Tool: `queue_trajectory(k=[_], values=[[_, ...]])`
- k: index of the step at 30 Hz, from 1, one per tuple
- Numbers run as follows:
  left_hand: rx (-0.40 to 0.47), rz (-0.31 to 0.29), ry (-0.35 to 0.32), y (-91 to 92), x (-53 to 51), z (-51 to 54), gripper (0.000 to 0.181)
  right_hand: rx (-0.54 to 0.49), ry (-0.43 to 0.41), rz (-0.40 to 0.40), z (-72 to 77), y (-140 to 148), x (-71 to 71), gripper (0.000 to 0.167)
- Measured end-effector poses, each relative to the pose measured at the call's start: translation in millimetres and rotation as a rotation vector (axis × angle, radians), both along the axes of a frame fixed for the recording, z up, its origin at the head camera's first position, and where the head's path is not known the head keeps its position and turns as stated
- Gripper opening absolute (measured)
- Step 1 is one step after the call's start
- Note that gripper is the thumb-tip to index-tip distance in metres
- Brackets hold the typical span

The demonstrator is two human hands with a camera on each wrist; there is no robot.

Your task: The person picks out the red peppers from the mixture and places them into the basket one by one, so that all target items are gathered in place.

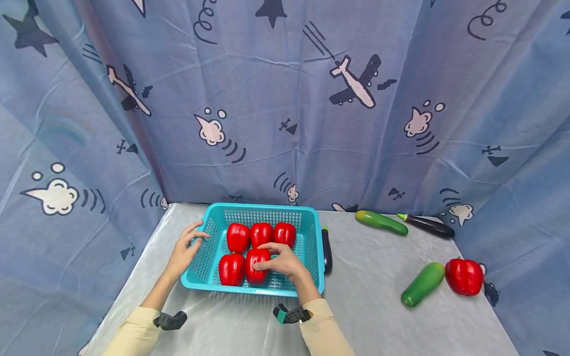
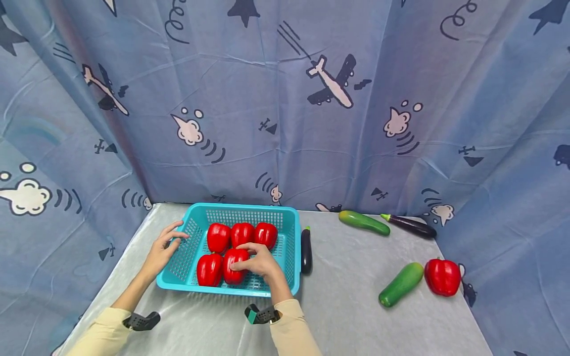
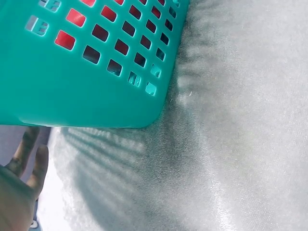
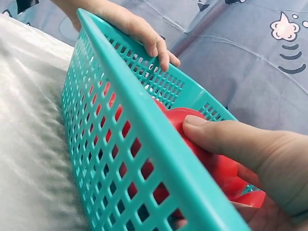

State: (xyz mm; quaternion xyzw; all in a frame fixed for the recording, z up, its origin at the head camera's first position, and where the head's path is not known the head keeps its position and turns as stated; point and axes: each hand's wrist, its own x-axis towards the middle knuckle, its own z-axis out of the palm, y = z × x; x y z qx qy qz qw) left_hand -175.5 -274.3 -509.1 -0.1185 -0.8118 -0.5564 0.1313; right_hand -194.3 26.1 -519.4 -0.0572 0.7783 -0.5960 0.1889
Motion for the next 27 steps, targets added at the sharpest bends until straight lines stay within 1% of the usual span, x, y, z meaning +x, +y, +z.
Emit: queue_trajectory(k=[6,11,16,23,27], values=[[0.007,-0.001,-0.009,-0.9,-0.8,-3.5,0.018,0.004,-0.012,-0.008,-0.7,-0.8,0.3,0.059],[0.0,0.0,-0.01,-1.0,-0.7,-3.6,0.017,0.007,-0.022,-0.019,-0.3,-0.8,1.1,0.058],[-0.033,0.002,0.01,-1.3,-2.4,-5.5,0.017,0.026,-0.034,-0.026,-0.1,-1.1,2.2,0.057],[-0.005,-0.002,-0.011,-0.3,-0.1,-0.6,0.018,0.043,-0.012,-0.011,-1.0,-2.2,2.4,0.054],[-0.005,-0.001,-0.008,0.0,0.0,1.1,0.018,0.041,-0.014,-0.002,-0.9,-2.4,2.5,0.051]])
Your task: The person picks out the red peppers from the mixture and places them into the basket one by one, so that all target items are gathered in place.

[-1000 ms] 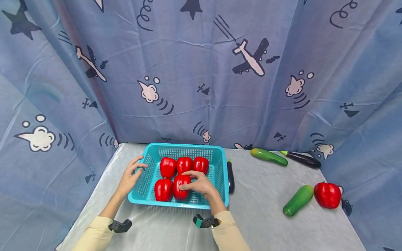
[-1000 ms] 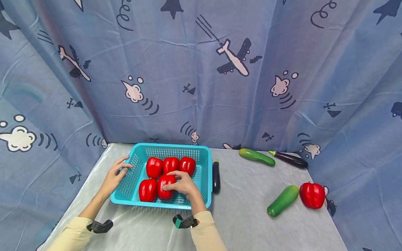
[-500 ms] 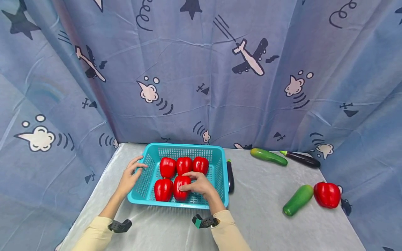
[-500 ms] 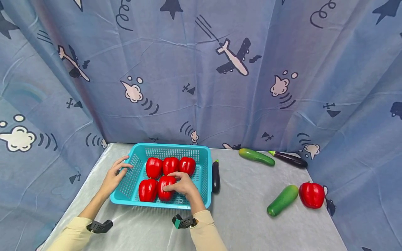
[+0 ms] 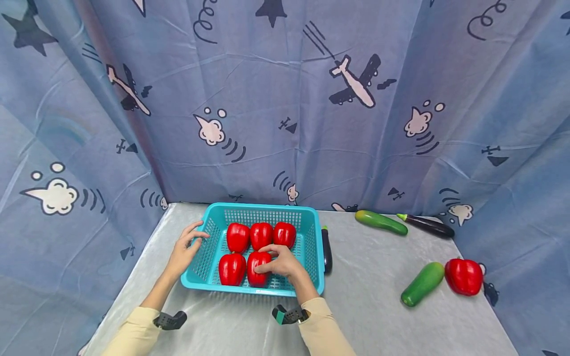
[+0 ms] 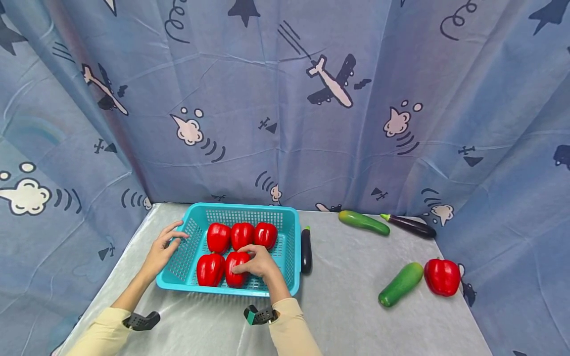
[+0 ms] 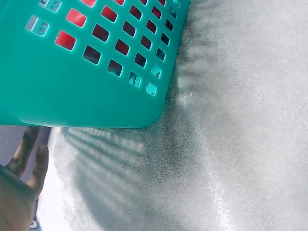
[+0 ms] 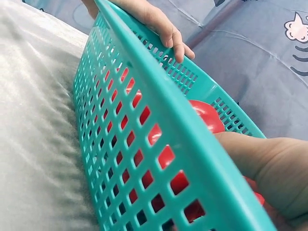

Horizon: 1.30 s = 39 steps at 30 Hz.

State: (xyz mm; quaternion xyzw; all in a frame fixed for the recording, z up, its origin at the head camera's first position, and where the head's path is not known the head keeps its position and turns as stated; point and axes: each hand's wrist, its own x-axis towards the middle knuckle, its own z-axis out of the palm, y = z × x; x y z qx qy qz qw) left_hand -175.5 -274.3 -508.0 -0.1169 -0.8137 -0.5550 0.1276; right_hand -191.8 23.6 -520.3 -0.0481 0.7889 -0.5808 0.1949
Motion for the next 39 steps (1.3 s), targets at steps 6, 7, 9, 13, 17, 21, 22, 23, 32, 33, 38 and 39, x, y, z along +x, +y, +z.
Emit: queue_trajectory(k=[6,7,9,13,17,21,22,23,32,33,38,39], values=[[0.002,-0.001,0.013,0.1,-0.2,1.0,0.018,0.012,-0.005,0.001,-0.6,-1,-1.2,0.05],[0.002,-0.001,0.014,0.0,-0.3,0.9,0.018,0.009,-0.005,0.004,-0.5,-1,-1.6,0.05],[0.003,0.0,0.014,-0.3,-0.7,0.4,0.017,0.002,-0.002,0.01,-0.8,-2,-2.1,0.049],[0.003,0.0,0.011,-1.3,-1.6,-1.5,0.017,-0.02,-0.007,0.02,-0.5,-1,-2.0,0.048],[0.0,0.002,0.005,-2.6,-2.3,-3.8,0.017,-0.024,-0.017,0.02,1.0,-2,-1.9,0.049],[0.002,0.005,0.0,-2.6,-2.5,-4.7,0.018,-0.021,-0.014,0.021,4.0,-2,-1.9,0.051],[0.004,0.005,0.0,-2.4,-2.5,-4.5,0.018,-0.021,-0.008,0.023,5.4,-2,-1.8,0.052],[0.003,0.005,-0.001,-2.2,-2.4,-4.1,0.018,-0.017,0.001,0.027,6.7,-2,-1.6,0.053],[-0.005,0.007,-0.002,0.0,-1.8,-0.9,0.019,-0.021,0.049,0.071,23.3,9,-4.3,0.06],[-0.005,0.007,-0.003,0.0,-1.8,-0.9,0.019,-0.027,0.058,0.08,25.0,11,-5.4,0.061],[-0.004,0.006,0.002,-0.6,-1.8,-1.6,0.019,-0.063,0.078,0.104,34.9,22,-10.2,0.065],[-0.004,0.005,0.004,-0.8,-1.9,-1.8,0.019,-0.073,0.077,0.107,36.5,24,-11.0,0.065]])
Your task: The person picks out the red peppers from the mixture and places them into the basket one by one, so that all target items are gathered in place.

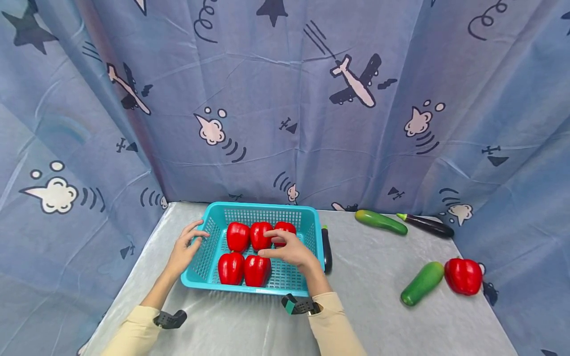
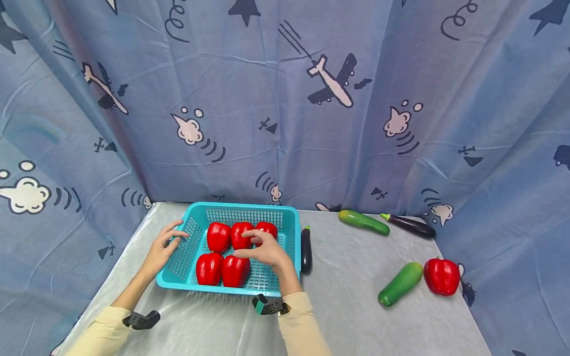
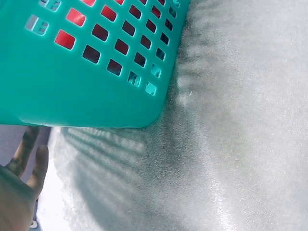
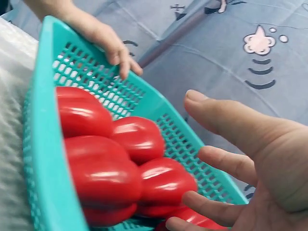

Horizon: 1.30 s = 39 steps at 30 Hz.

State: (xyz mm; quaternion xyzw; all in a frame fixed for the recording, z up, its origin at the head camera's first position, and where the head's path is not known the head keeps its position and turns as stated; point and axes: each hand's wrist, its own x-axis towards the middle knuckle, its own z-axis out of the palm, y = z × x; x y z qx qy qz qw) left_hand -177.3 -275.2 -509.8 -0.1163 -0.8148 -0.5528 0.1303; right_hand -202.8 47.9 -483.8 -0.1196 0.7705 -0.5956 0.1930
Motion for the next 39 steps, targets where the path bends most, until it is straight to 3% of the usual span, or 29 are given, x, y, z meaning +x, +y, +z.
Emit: queue_trajectory(k=[9,21,31,39], values=[[0.008,-0.002,-0.007,-1.8,0.7,-1.6,0.018,-0.074,0.016,0.01,16.1,20,-1.9,0.061],[0.004,-0.001,-0.01,-0.7,1.9,0.8,0.018,-0.151,0.013,0.014,26.8,55,3.2,0.055],[0.01,0.002,-0.017,-2.2,0.7,-3.9,0.018,-0.182,-0.01,-0.048,22.6,88,1.7,0.051],[0.016,-0.001,-0.008,-2.0,-1.4,-7.1,0.018,-0.226,-0.016,-0.115,18.8,118,2.6,0.058]])
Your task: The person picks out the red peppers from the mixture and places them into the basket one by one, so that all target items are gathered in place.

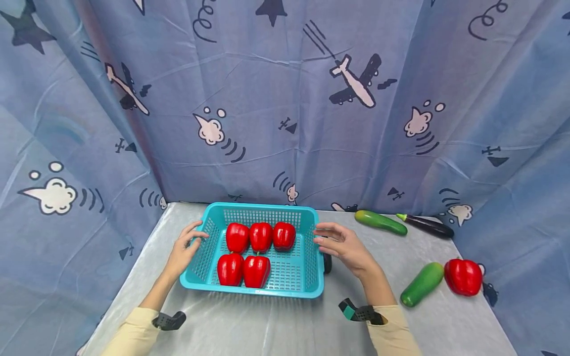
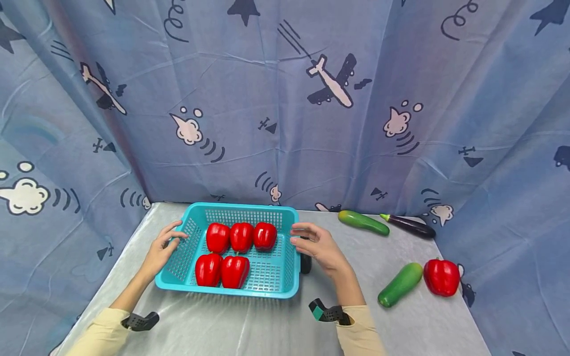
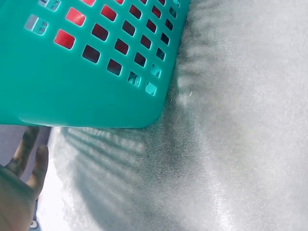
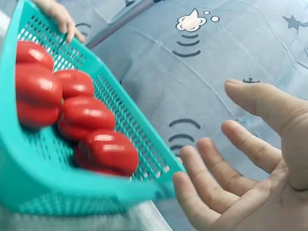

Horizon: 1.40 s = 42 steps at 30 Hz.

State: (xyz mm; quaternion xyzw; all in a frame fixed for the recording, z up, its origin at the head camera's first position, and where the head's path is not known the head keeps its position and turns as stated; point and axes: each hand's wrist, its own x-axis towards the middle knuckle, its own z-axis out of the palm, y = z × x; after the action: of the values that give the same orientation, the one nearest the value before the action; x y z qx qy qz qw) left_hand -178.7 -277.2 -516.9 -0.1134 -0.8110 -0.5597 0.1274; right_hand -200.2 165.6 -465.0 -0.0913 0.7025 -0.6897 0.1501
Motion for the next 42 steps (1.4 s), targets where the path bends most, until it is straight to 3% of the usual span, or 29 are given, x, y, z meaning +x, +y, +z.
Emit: queue_trajectory(k=[10,16,23,27,42], values=[[0.002,-0.003,0.012,1.0,0.7,1.4,0.018,0.038,0.07,-0.098,-8.4,42,3.7,0.048],[-0.001,-0.013,0.018,2.5,2.6,5.7,0.018,0.036,0.071,-0.147,-14.6,67,9.5,0.043],[-0.005,0.0,-0.002,1.5,3.5,4.4,0.018,-0.028,0.064,-0.138,-22.4,96,18.0,0.032],[-0.01,0.0,-0.009,1.8,3.1,4.0,0.018,-0.029,0.079,-0.144,-24.9,114,21.5,0.034],[-0.01,-0.003,0.002,2.5,3.2,7.3,0.017,-0.025,0.053,-0.212,-14.8,184,21.2,0.019]])
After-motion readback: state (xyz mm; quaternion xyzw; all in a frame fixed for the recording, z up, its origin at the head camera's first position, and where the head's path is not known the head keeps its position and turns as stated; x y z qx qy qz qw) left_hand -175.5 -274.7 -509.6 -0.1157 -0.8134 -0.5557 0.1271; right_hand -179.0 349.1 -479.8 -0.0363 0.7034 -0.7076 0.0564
